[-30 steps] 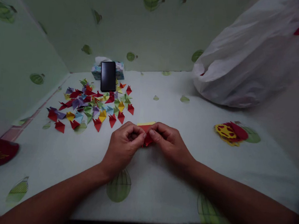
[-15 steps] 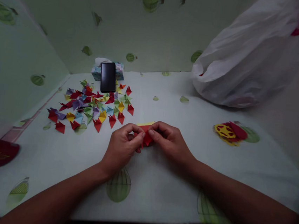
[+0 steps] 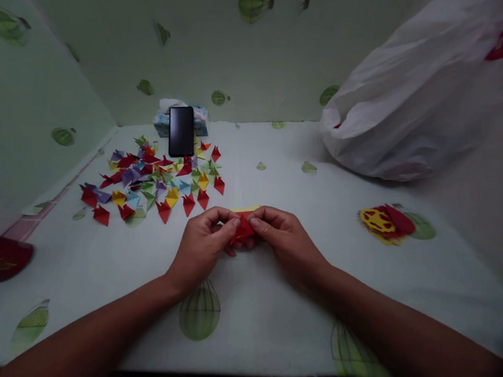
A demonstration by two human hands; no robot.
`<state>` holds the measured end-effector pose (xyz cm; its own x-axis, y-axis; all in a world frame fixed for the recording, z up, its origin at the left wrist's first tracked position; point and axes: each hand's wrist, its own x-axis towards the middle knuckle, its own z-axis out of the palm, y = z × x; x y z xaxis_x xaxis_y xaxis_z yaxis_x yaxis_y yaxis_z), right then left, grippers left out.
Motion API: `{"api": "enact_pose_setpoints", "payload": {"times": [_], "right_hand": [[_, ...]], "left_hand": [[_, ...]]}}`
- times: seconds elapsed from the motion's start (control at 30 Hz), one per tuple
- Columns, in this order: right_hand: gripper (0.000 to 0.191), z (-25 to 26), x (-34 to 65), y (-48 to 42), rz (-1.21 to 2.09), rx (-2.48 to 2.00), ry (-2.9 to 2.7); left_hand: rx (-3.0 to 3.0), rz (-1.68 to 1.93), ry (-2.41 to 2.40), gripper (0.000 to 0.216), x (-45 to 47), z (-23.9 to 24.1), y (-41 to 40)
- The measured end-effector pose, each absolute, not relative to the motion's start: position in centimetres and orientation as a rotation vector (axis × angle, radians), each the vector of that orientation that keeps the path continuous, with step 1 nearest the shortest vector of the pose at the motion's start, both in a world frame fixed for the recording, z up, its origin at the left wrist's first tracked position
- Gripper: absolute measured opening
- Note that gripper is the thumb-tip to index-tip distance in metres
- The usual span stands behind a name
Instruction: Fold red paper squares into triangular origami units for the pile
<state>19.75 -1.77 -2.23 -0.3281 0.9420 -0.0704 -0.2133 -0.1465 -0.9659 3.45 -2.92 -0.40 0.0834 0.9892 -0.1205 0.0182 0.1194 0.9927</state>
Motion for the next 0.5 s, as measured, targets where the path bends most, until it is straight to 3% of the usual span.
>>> {"api": "enact_pose_setpoints", "payload": {"times": [0.5], "right_hand": [[0.022,-2.09,19.68,-1.88,1.551,-0.948,-1.302]], "left_hand": [[1.155,1.037,1.218,0.017,3.58,-0.38,-2.96]]}}
